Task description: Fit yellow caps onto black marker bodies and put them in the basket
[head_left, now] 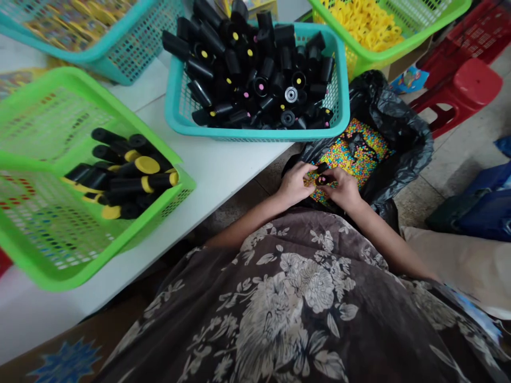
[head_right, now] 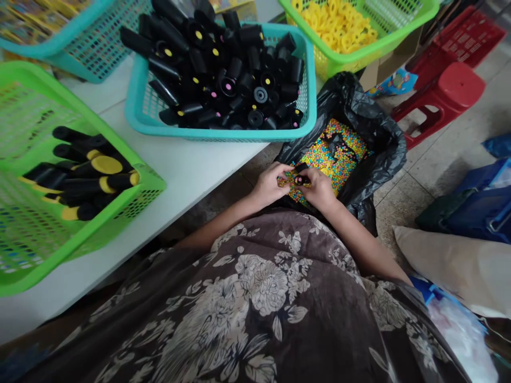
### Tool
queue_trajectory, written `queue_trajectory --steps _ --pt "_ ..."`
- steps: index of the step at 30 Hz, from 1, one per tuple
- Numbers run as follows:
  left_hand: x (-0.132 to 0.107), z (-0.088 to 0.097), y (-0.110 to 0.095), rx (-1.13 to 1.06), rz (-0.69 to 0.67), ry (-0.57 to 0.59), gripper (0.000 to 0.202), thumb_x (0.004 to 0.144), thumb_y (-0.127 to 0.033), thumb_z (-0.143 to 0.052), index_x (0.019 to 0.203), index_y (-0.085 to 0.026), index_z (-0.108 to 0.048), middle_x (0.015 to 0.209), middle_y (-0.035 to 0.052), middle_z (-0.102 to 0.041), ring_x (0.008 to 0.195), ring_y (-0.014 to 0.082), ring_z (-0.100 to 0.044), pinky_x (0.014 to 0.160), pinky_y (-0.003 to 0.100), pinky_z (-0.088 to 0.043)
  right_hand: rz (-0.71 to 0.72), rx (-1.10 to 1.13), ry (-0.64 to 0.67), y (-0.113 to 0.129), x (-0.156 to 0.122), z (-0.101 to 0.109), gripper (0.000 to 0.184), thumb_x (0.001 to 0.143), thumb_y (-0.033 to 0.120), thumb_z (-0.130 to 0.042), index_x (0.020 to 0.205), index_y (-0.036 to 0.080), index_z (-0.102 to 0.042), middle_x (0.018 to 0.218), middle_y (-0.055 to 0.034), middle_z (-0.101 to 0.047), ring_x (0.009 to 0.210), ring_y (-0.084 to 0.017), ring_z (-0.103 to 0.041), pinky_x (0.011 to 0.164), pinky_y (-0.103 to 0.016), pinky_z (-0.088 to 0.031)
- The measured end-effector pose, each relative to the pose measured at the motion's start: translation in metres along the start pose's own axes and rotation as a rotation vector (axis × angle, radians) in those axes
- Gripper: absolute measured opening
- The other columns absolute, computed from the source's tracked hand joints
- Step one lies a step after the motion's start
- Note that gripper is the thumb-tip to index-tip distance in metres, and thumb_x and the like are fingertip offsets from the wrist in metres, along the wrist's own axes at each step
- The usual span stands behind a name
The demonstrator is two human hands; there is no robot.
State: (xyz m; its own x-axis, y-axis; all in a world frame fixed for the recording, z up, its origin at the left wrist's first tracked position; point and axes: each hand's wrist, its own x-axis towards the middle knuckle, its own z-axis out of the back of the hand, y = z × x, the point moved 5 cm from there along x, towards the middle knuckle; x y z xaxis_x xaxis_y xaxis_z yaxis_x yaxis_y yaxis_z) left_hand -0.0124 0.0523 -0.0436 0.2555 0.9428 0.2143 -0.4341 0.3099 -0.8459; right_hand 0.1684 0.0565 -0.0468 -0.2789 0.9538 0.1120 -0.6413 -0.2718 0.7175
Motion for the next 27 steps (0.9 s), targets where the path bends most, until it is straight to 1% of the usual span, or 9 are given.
queue_trajectory --steps 4,7,10,12,14,17,19,23,27 --pt "0.003 -0.021 0.0 -0.051 -0.068 0.125 0.037 0.078 -0.006 -0.073 0.113 -0.014 -0.073 0.104 0.006 -0.077 0.09 0.0185 -0.072 0.082 0.028 -0.058 0.054 0.019 -0.035 0.011 -0.005 0.008 0.029 0.082 0.042 -0.084 0.102 0.024 -0.074 0.094 -0.0062 -0.075 0.088 -0.026 -0.071 0.083 -0.041 -0.058" --pt "0.003 -0.025 0.004 -0.009 -0.089 0.08 0.02 0.085 -0.014 -0.075 0.104 -0.016 -0.072 0.097 0.0057 -0.077 0.091 0.0204 -0.072 0.083 0.031 -0.058 0.053 0.062 0.013 0.01 -0.001 0.017 0.035 0.085 0.051 -0.08 0.105 0.023 -0.076 0.094 -0.0064 -0.075 0.087 -0.025 -0.07 0.083 -0.039 -0.057" --pt "0.0 -0.02 0.003 0.069 -0.183 -0.007 0.022 0.089 -0.007 -0.065 0.107 -0.017 -0.072 0.108 0.0078 -0.077 0.105 0.0217 -0.073 0.094 0.034 -0.058 -0.136 -0.061 -0.038 -0.007 0.009 0.037 0.031 0.092 0.048 -0.07 0.104 0.02 -0.077 0.097 -0.0083 -0.076 0.089 -0.025 -0.07 0.083 -0.038 -0.056" --pt "-0.002 -0.017 0.001 0.092 -0.245 -0.034 0.028 0.089 -0.004 -0.061 0.111 -0.018 -0.072 0.114 0.0088 -0.077 0.111 0.0217 -0.073 0.101 0.036 -0.058 -0.318 -0.303 -0.057 -0.018 0.015 0.049 0.027 0.093 0.04 -0.067 0.103 0.017 -0.077 0.103 -0.0129 -0.077 0.095 -0.027 -0.071 0.086 -0.04 -0.055" --pt "-0.003 -0.015 0.0 0.088 -0.261 -0.034 0.027 0.09 -0.006 -0.061 0.112 -0.018 -0.071 0.114 0.0088 -0.077 0.111 0.0213 -0.073 0.102 0.036 -0.058 -0.448 -0.545 0.005 -0.023 0.02 0.052 0.029 0.09 0.036 -0.07 0.106 0.013 -0.077 0.112 -0.019 -0.076 0.101 -0.032 -0.071 0.088 -0.041 -0.054" --pt "-0.004 -0.016 0.0 0.062 -0.228 -0.012 0.024 0.091 -0.009 -0.064 0.112 -0.018 -0.071 0.113 0.0086 -0.077 0.11 0.0209 -0.073 0.101 0.035 -0.058 -0.5 -0.718 0.118 -0.021 0.024 0.044 0.035 0.089 0.034 -0.071 0.113 0.01 -0.076 0.119 -0.0231 -0.074 0.106 -0.035 -0.071 0.086 -0.041 -0.054" --pt "-0.005 -0.017 0.0 0.025 -0.184 0.007 0.024 0.091 -0.012 -0.068 0.114 -0.017 -0.071 0.115 0.0096 -0.077 0.11 0.0209 -0.073 0.1 0.034 -0.058 -0.475 -0.737 0.123 -0.019 0.024 0.039 0.032 0.088 0.029 -0.07 0.113 0.012 -0.077 0.119 -0.0219 -0.073 0.106 -0.034 -0.071 0.085 -0.039 -0.054" --pt "-0.007 -0.021 0.004 -0.107 -0.03 0.057 0.029 0.088 -0.023 -0.077 0.115 -0.016 -0.071 0.113 0.0085 -0.077 0.098 0.018 -0.072 0.088 0.029 -0.058 -0.413 -0.672 0.044 -0.028 0.025 0.04 0.02 0.085 0.022 -0.068 0.1 0.015 -0.08 0.116 -0.0208 -0.072 0.103 -0.034 -0.069 0.08 -0.038 -0.053" --pt "-0.008 -0.028 0.011 -0.271 0.126 0.112 0.033 0.085 -0.032 -0.08 0.113 -0.016 -0.073 0.091 0.001 -0.074 0.075 0.0131 -0.065 0.071 0.025 -0.053 -0.36 -0.475 -0.062 -0.036 0.023 0.044 0.014 0.087 0.03 -0.07 0.077 0.02 -0.072 0.088 -0.0135 -0.072 0.087 -0.029 -0.066 0.074 -0.036 -0.049"
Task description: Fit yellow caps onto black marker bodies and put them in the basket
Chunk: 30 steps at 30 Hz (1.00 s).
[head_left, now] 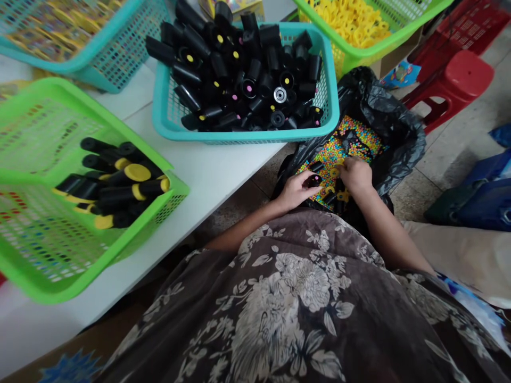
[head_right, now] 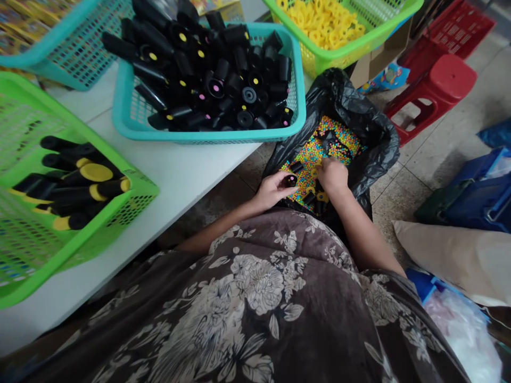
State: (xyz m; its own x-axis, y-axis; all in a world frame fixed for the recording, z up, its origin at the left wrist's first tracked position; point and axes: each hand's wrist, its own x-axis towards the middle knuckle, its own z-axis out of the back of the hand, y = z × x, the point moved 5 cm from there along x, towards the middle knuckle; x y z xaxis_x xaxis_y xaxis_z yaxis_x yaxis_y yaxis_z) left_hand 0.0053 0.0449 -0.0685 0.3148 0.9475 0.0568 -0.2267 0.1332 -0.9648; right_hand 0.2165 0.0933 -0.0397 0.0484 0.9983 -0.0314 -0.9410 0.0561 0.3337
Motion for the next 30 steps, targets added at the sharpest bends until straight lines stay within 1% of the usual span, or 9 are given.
queue_trajectory --steps 4,6,8,11,14,17,19,26,30 --pt "0.002 -0.003 -0.002 -0.05 0.035 0.029 0.035 0.085 -0.037 -0.081 0.111 -0.015 -0.074 0.079 -0.0019 -0.068 0.067 0.0119 -0.058 0.065 0.024 -0.047 0.089 0.484 0.012 0.017 -0.016 -0.003 0.04 0.085 0.05 -0.076 0.063 0.024 -0.055 0.06 0.0005 -0.054 0.066 -0.019 -0.054 0.064 -0.031 -0.043" --pt "0.002 -0.001 -0.006 -0.016 0.015 0.011 0.034 0.083 -0.036 -0.082 0.11 -0.016 -0.075 0.078 -0.0022 -0.067 0.067 0.0121 -0.056 0.064 0.025 -0.045 0.107 0.739 0.113 0.03 -0.027 -0.005 0.045 0.085 0.061 -0.074 0.066 0.024 -0.056 0.057 0.0034 -0.05 0.059 -0.016 -0.049 0.06 -0.03 -0.041" --pt "0.003 0.0 -0.01 0.014 -0.004 -0.001 0.032 0.084 -0.033 -0.082 0.11 -0.016 -0.075 0.077 -0.0029 -0.066 0.065 0.0119 -0.054 0.063 0.025 -0.044 0.097 0.883 0.216 0.041 -0.037 -0.005 0.046 0.084 0.067 -0.072 0.071 0.024 -0.062 0.058 0.0038 -0.053 0.056 -0.015 -0.05 0.058 -0.03 -0.042" --pt "0.003 0.001 -0.012 0.043 -0.026 -0.013 0.023 0.086 -0.035 -0.081 0.099 -0.017 -0.075 0.073 -0.0032 -0.064 0.064 0.0122 -0.053 0.063 0.025 -0.043 0.142 0.877 0.223 0.05 -0.046 0.001 0.048 0.086 0.071 -0.07 0.082 0.023 -0.072 0.072 -0.0007 -0.068 0.068 -0.019 -0.062 0.067 -0.033 -0.05" --pt "0.004 0.003 -0.014 0.097 -0.067 -0.056 0.021 0.087 -0.036 -0.081 0.086 -0.018 -0.071 0.074 -0.0014 -0.066 0.07 0.0141 -0.057 0.068 0.027 -0.046 0.208 0.744 0.074 0.055 -0.051 0.008 0.047 0.089 0.07 -0.068 0.09 0.024 -0.077 0.09 -0.006 -0.076 0.086 -0.023 -0.068 0.083 -0.039 -0.055" --pt "0.004 0.002 -0.018 0.132 -0.084 -0.065 0.019 0.087 -0.034 -0.081 0.09 -0.018 -0.071 0.082 0.0009 -0.071 0.077 0.0164 -0.064 0.075 0.029 -0.051 0.18 0.672 -0.057 0.055 -0.053 0.006 0.042 0.094 0.065 -0.065 0.085 0.025 -0.075 0.086 -0.0065 -0.074 0.087 -0.024 -0.066 0.086 -0.04 -0.055" --pt "0.005 0.001 -0.023 0.135 -0.082 -0.046 0.022 0.086 -0.034 -0.082 0.097 -0.018 -0.073 0.088 0.0023 -0.074 0.081 0.0175 -0.068 0.078 0.03 -0.054 0.135 0.725 -0.096 0.053 -0.053 0.003 0.04 0.095 0.061 -0.062 0.079 0.026 -0.073 0.083 -0.0054 -0.072 0.085 -0.024 -0.066 0.086 -0.039 -0.055" --pt "0.005 0.001 -0.025 0.081 -0.083 -0.086 0.023 0.088 -0.034 -0.082 0.103 -0.018 -0.075 0.095 0.0037 -0.078 0.086 0.0177 -0.069 0.08 0.03 -0.056 -0.093 1.08 0.029 0.039 -0.051 -0.012 0.029 0.083 0.052 -0.071 0.092 0.026 -0.076 0.094 -0.0036 -0.077 0.078 -0.021 -0.066 0.068 -0.035 -0.053" --pt "0.006 0.001 -0.02 -0.005 -0.058 -0.105 0.024 0.088 -0.039 -0.082 0.092 -0.018 -0.072 0.083 0.0002 -0.073 0.076 0.0146 -0.062 0.072 0.027 -0.052 -0.029 1.062 -0.019 0.043 -0.055 -0.005 0.026 0.085 0.049 -0.07 0.095 0.026 -0.078 0.101 -0.0043 -0.08 0.094 -0.024 -0.071 0.085 -0.04 -0.057"
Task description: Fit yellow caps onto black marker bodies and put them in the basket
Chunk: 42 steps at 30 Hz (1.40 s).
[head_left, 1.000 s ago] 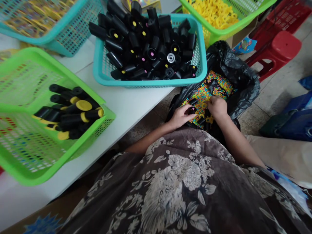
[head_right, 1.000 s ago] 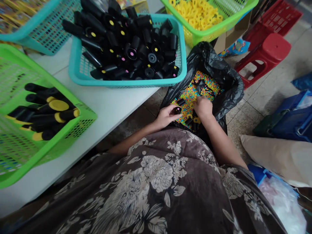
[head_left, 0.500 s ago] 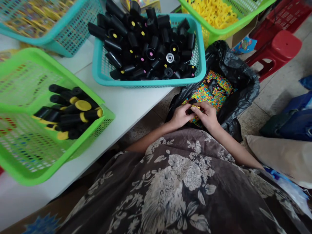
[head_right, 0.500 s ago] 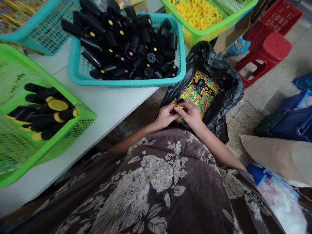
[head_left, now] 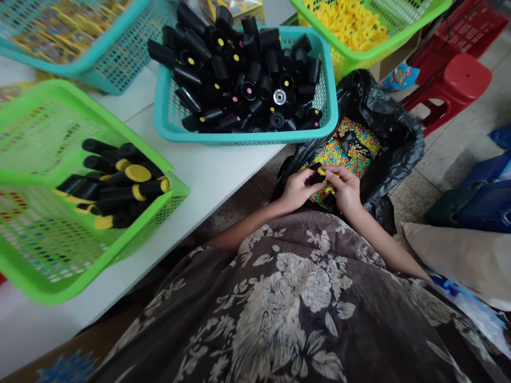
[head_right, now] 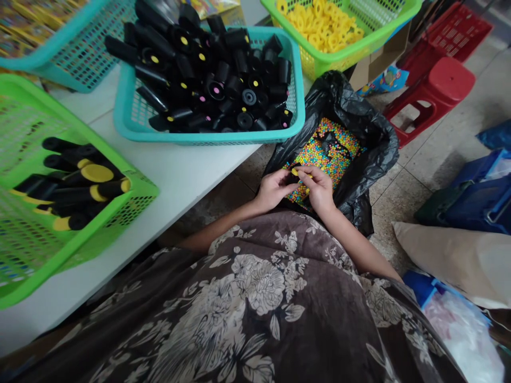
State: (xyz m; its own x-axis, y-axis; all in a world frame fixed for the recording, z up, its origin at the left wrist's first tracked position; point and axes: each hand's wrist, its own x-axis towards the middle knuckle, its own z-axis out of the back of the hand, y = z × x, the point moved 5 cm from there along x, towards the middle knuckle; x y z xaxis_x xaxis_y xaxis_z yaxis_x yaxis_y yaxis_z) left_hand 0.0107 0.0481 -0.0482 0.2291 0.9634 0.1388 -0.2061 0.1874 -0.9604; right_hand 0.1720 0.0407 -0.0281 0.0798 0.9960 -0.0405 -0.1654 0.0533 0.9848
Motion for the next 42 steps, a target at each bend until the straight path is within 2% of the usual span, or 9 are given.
queue_trajectory --steps 3,9,13,18,22,27,33,36,42 --pt "0.0 0.0 0.002 -0.057 0.044 -0.009 0.027 0.087 -0.04 -0.082 0.084 -0.018 -0.066 0.074 -0.0023 -0.065 0.069 0.0122 -0.055 0.065 0.025 -0.046 0.07 -0.014 0.049 0.008 -0.001 -0.004 0.023 0.086 0.045 -0.07 0.096 0.027 -0.079 0.103 -0.0041 -0.08 0.102 -0.025 -0.072 0.097 -0.043 -0.056" --pt "-0.001 0.0 0.0 -0.1 0.069 -0.004 0.03 0.086 -0.037 -0.082 0.078 -0.018 -0.061 0.07 -0.0042 -0.057 0.067 0.0111 -0.05 0.063 0.025 -0.041 0.056 -0.008 0.04 0.006 0.001 -0.01 0.021 0.087 0.047 -0.069 0.084 0.027 -0.074 0.097 -0.0037 -0.079 0.101 -0.026 -0.071 0.099 -0.045 -0.056" --pt "-0.001 0.0 0.002 -0.083 0.072 -0.007 0.027 0.086 -0.037 -0.081 0.081 -0.018 -0.063 0.072 -0.0039 -0.059 0.067 0.0113 -0.052 0.064 0.025 -0.043 -0.032 0.069 0.016 -0.004 0.003 -0.012 0.03 0.081 0.055 -0.074 0.083 0.026 -0.068 0.089 -0.0027 -0.074 0.085 -0.022 -0.067 0.078 -0.038 -0.056" --pt "-0.003 0.002 0.007 -0.059 0.049 -0.051 0.025 0.086 -0.037 -0.083 0.092 -0.018 -0.068 0.083 -0.0009 -0.067 0.076 0.0129 -0.06 0.072 0.026 -0.049 -0.253 0.138 0.09 -0.009 0.004 -0.015 0.038 0.072 0.058 -0.077 0.083 0.026 -0.06 0.081 -0.0007 -0.068 0.066 -0.017 -0.059 0.053 -0.029 -0.044" --pt "-0.003 0.006 0.006 0.03 -0.012 -0.106 0.027 0.086 -0.039 -0.085 0.1 -0.019 -0.074 0.092 0.0014 -0.068 0.082 0.0143 -0.062 0.074 0.026 -0.051 -0.396 0.232 0.172 -0.008 0.003 -0.02 0.039 0.067 0.056 -0.078 0.081 0.025 -0.06 0.074 -0.0006 -0.065 0.061 -0.018 -0.059 0.048 -0.029 -0.039" --pt "-0.001 0.008 0.005 0.018 0.008 -0.109 0.033 0.084 -0.045 -0.086 0.103 -0.02 -0.074 0.098 0.0036 -0.067 0.089 0.0155 -0.063 0.076 0.027 -0.053 -0.369 0.296 0.17 -0.008 0.005 -0.021 0.038 0.066 0.054 -0.078 0.079 0.025 -0.058 0.07 0.0006 -0.063 0.058 -0.017 -0.056 0.049 -0.03 -0.038" --pt "-0.003 0.0 0.002 -0.335 0.24 0.175 0.04 0.101 -0.06 -0.058 0.113 -0.022 -0.064 0.077 -0.0016 -0.064 0.059 0.0104 -0.061 0.05 0.021 -0.045 -0.337 0.345 0.045 -0.005 0.001 -0.02 0.037 0.061 0.046 -0.084 0.076 0.025 -0.058 0.068 0.0034 -0.065 0.054 -0.013 -0.054 0.048 -0.026 -0.033" --pt "-0.004 0.002 -0.006 -0.419 0.326 0.148 0.04 0.099 -0.062 -0.06 0.102 -0.022 -0.059 0.075 -0.0039 -0.061 0.053 0.0081 -0.06 0.043 0.018 -0.039 -0.337 0.382 0.019 0.0 -0.001 -0.021 0.036 0.059 0.043 -0.085 0.075 0.024 -0.059 0.063 0.0052 -0.063 0.052 -0.012 -0.053 0.047 -0.025 -0.032" --pt "-0.002 -0.004 -0.014 -0.426 0.295 0.036 0.039 0.094 -0.056 -0.069 0.085 -0.021 -0.054 0.062 -0.0076 -0.051 0.044 0.005 -0.047 0.04 0.017 -0.032 -0.349 0.491 0.064 -0.004 0.001 -0.021 0.033 0.059 0.037 -0.087 0.075 0.023 -0.062 0.063 0.005 -0.065 0.046 -0.009 -0.05 0.044 -0.024 -0.032"
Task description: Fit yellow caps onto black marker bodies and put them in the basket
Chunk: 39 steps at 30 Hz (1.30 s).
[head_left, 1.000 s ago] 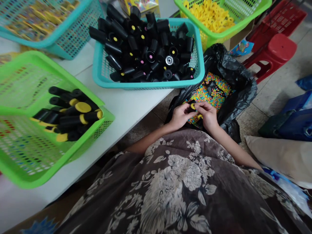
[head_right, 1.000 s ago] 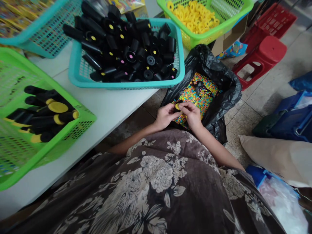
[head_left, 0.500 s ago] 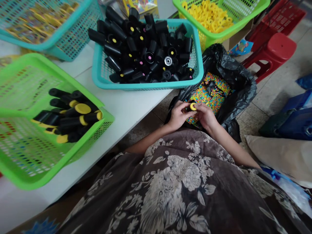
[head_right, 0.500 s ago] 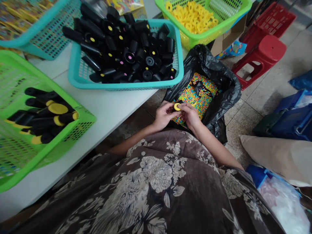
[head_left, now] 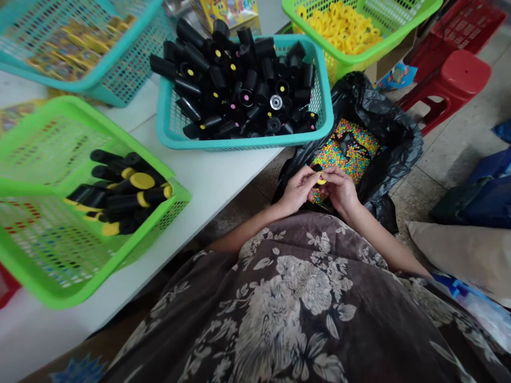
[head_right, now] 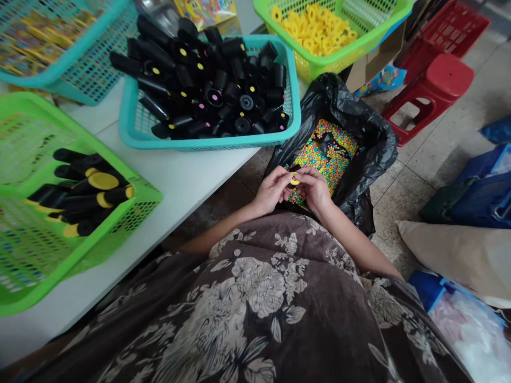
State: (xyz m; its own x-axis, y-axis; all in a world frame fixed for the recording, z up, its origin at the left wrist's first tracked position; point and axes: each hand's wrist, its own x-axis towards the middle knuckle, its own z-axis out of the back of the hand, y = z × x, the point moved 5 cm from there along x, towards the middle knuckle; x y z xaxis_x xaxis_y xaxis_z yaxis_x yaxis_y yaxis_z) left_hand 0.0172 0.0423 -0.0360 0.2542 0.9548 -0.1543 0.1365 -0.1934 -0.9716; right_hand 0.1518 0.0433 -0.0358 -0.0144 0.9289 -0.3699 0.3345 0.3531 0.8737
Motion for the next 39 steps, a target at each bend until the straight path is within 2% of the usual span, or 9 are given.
queue_trajectory --steps 5,8,13,16,22,28,32,35,39 --pt "0.001 -0.001 0.011 -0.046 0.035 -0.035 0.039 0.09 -0.054 -0.07 0.08 -0.021 -0.052 0.057 -0.0088 -0.049 0.041 0.005 -0.045 0.038 0.017 -0.029 -0.026 -0.019 -0.009 -0.005 0.002 0.002 0.032 0.057 0.037 -0.086 0.075 0.022 -0.064 0.062 0.0044 -0.065 0.044 -0.009 -0.049 0.041 -0.023 -0.03" --pt "0.0 -0.001 0.006 -0.083 0.047 -0.057 0.039 0.087 -0.055 -0.073 0.082 -0.021 -0.053 0.057 -0.0091 -0.051 0.04 0.0047 -0.045 0.037 0.017 -0.026 0.007 -0.047 0.003 -0.001 -0.002 0.0 0.035 0.06 0.042 -0.088 0.078 0.023 -0.065 0.065 0.0044 -0.065 0.048 -0.009 -0.051 0.044 -0.022 -0.033" --pt "-0.002 0.002 -0.011 -0.187 0.091 -0.095 0.04 0.085 -0.056 -0.074 0.085 -0.022 -0.053 0.06 -0.0084 -0.057 0.04 0.0043 -0.048 0.037 0.017 -0.026 0.011 -0.049 0.225 0.009 -0.005 -0.001 0.041 0.072 0.058 -0.081 0.091 0.022 -0.07 0.078 -0.0017 -0.071 0.07 -0.017 -0.066 0.054 -0.026 -0.045" --pt "-0.003 0.003 -0.013 -0.216 0.133 -0.057 0.041 0.086 -0.058 -0.071 0.087 -0.022 -0.052 0.06 -0.0079 -0.059 0.04 0.0046 -0.049 0.037 0.017 -0.025 -0.029 -0.043 0.321 0.008 -0.005 0.003 0.045 0.071 0.057 -0.081 0.099 0.022 -0.073 0.085 -0.0048 -0.074 0.077 -0.02 -0.07 0.058 -0.028 -0.049" --pt "-0.003 0.002 -0.008 -0.113 0.129 0.0 0.043 0.087 -0.061 -0.072 0.087 -0.021 -0.056 0.059 -0.0081 -0.056 0.041 0.0044 -0.048 0.038 0.017 -0.025 -0.001 -0.055 0.224 0.003 -0.001 0.003 0.043 0.066 0.055 -0.09 0.089 0.023 -0.073 0.072 0.0008 -0.07 0.059 -0.014 -0.063 0.049 -0.024 -0.044" --pt "-0.011 -0.007 -0.015 -0.038 0.144 0.049 0.025 0.097 -0.042 -0.066 0.088 -0.02 -0.058 0.057 -0.0088 -0.048 0.045 0.0055 -0.043 0.045 0.02 -0.031 -0.08 -0.065 0.098 -0.002 0.002 0.011 0.028 0.053 0.032 -0.087 0.075 0.021 -0.073 0.061 0.0036 -0.066 0.046 -0.011 -0.056 0.041 -0.022 -0.04" --pt "-0.01 -0.01 -0.014 0.008 0.193 0.13 0.028 0.097 -0.045 -0.069 0.093 -0.019 -0.06 0.063 -0.0076 -0.05 0.051 0.0065 -0.047 0.05 0.022 -0.035 -0.012 -0.088 0.03 -0.004 0.01 0.019 0.027 0.047 0.028 -0.085 0.068 0.021 -0.069 0.06 0.0036 -0.066 0.043 -0.012 -0.055 0.038 -0.024 -0.041" --pt "-0.009 -0.004 -0.017 0.057 0.225 0.144 0.028 0.099 -0.047 -0.067 0.102 -0.019 -0.063 0.068 -0.0058 -0.053 0.055 0.0078 -0.051 0.052 0.023 -0.036 0.032 -0.154 -0.009 -0.003 0.01 0.02 0.036 0.049 0.034 -0.092 0.073 0.022 -0.069 0.06 0.004 -0.065 0.043 -0.014 -0.058 0.039 -0.025 -0.04" --pt "-0.022 0.022 -0.052 0.192 0.082 0.069 0.022 0.097 -0.039 -0.068 0.101 -0.018 -0.064 0.076 -0.0031 -0.058 0.063 0.0083 -0.051 0.058 0.024 -0.042 -0.006 -0.38 0.182 0.0 0.008 0.021 0.049 0.062 0.061 -0.091 0.089 0.023 -0.074 0.087 -0.0051 -0.078 0.07 -0.024 -0.074 0.055 -0.033 -0.057"
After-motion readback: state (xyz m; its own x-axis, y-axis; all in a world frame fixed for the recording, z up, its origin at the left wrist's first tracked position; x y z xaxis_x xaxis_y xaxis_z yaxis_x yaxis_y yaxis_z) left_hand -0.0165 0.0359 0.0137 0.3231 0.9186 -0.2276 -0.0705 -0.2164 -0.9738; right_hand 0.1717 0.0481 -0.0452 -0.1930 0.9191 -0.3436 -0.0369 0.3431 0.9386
